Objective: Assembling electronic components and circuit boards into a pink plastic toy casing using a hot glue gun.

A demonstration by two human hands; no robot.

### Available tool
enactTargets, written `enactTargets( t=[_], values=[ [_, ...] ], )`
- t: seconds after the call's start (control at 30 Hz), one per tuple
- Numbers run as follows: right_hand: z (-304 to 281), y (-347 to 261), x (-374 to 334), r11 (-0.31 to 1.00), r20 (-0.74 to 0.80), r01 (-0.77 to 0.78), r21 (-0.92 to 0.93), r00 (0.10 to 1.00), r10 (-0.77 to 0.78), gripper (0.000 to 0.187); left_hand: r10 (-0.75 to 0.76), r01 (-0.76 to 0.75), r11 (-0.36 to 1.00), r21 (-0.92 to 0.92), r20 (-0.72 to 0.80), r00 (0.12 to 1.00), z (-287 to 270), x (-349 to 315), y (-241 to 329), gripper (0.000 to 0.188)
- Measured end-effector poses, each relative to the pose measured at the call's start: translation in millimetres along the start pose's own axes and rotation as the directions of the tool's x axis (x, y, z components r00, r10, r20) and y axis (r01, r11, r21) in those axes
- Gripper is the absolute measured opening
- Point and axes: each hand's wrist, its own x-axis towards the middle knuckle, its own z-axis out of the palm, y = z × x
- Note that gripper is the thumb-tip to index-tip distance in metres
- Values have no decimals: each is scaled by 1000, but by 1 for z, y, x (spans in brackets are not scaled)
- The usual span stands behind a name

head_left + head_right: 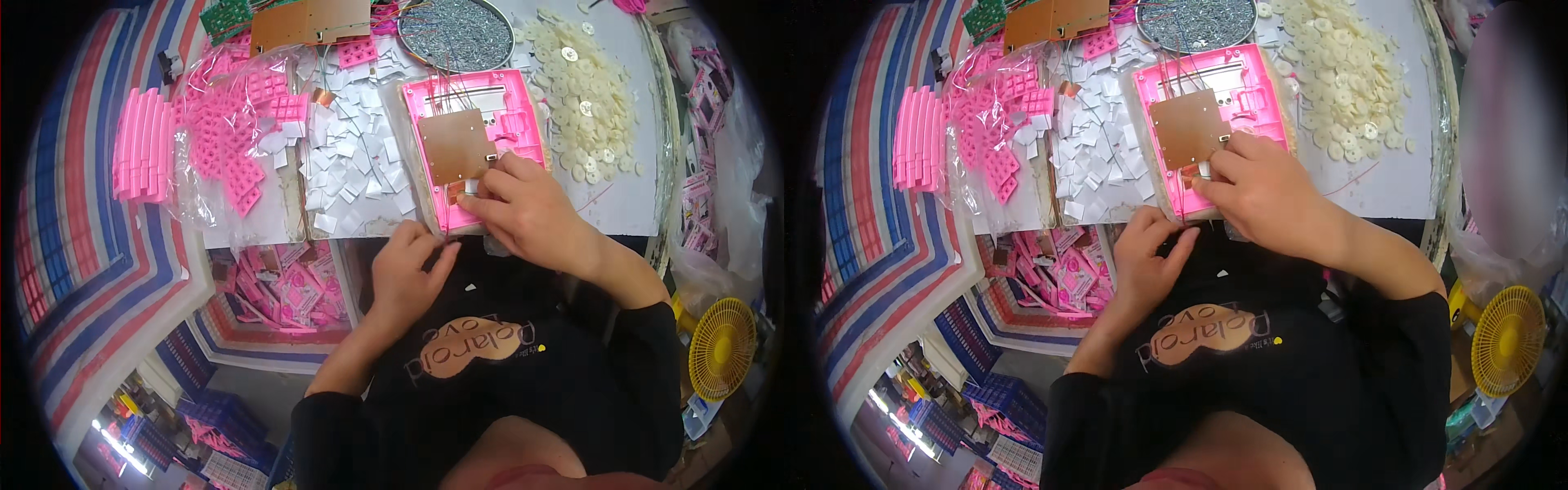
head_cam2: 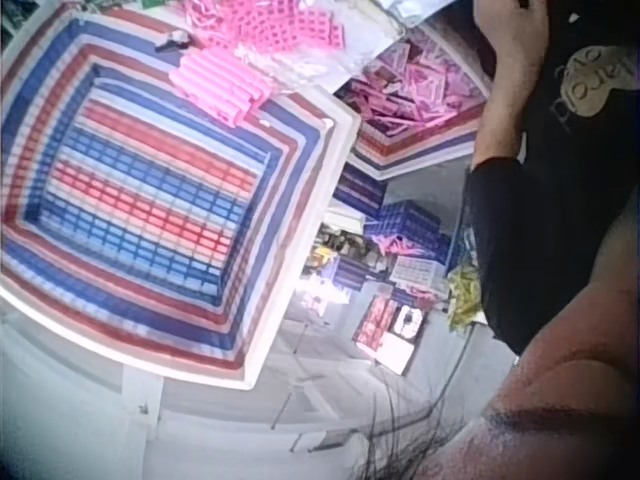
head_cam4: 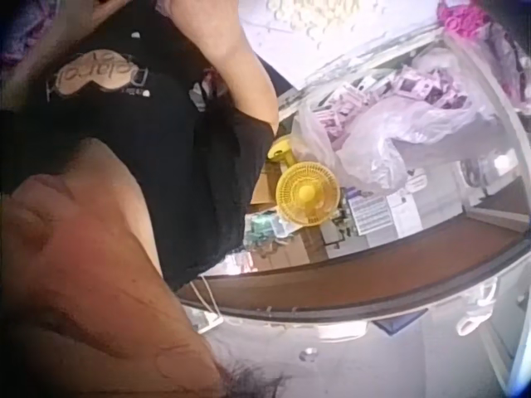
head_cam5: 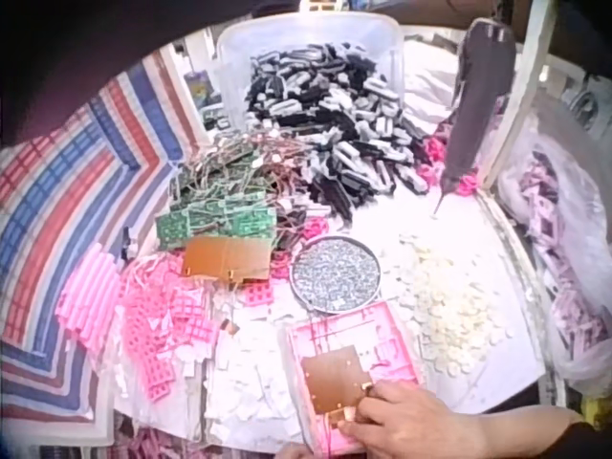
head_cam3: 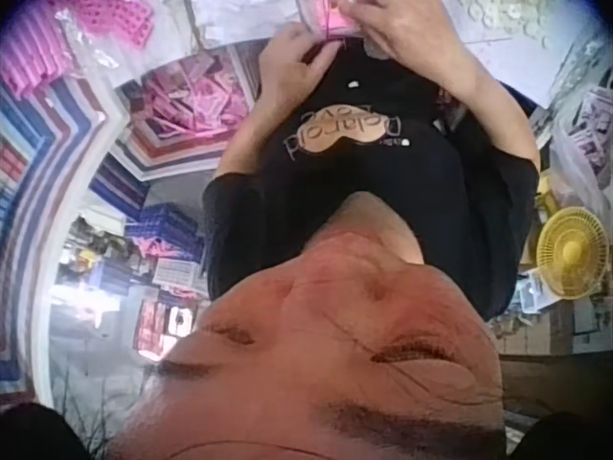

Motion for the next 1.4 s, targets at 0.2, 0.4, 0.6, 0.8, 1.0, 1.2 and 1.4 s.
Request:
enactTargets(
  t=[0.2, 0.4, 0.6, 0.8, 1.0, 1.2, 1.4],
  values=[
    [7, 2, -3, 999, -74, -30, -34, 997, 27, 34, -274, 337, 628, -701, 206, 939, -40, 19, -6, 8],
    [9, -14, -6, 984, -12, -77, -164, 997, 76, 48, -144, 212, 461, -862, 163, 976, -42, 80, 3, 28],
    [0, -8, -2, 992, 114, -8, -125, 993, 22, 49, -43, -1, 633, -775, -37, 998, -29, 77, 4, 25],
    [-8, 14, -10, 992, -11, 3, 124, 1000, -2, 45, 225, -232, 885, -403, -66, 972, -36, 69, 12, 10],
    [-44, 8, 3, 943, -240, 25, 332, 969, 59, 39, 326, -309, 895, -321, -1, 946, -28, 73, 31, 12],
    [-50, 21, -11, 989, -116, -74, 129, 989, 89, 28, 325, -324, 930, -175, -20, 945, -14, 80, 50, 21],
    [-43, 6, -49, 863, 130, -389, 321, 921, 366, 13, 474, -478, 879, 2, 116, 873, 5, 58, 37, 27]
  ],
)
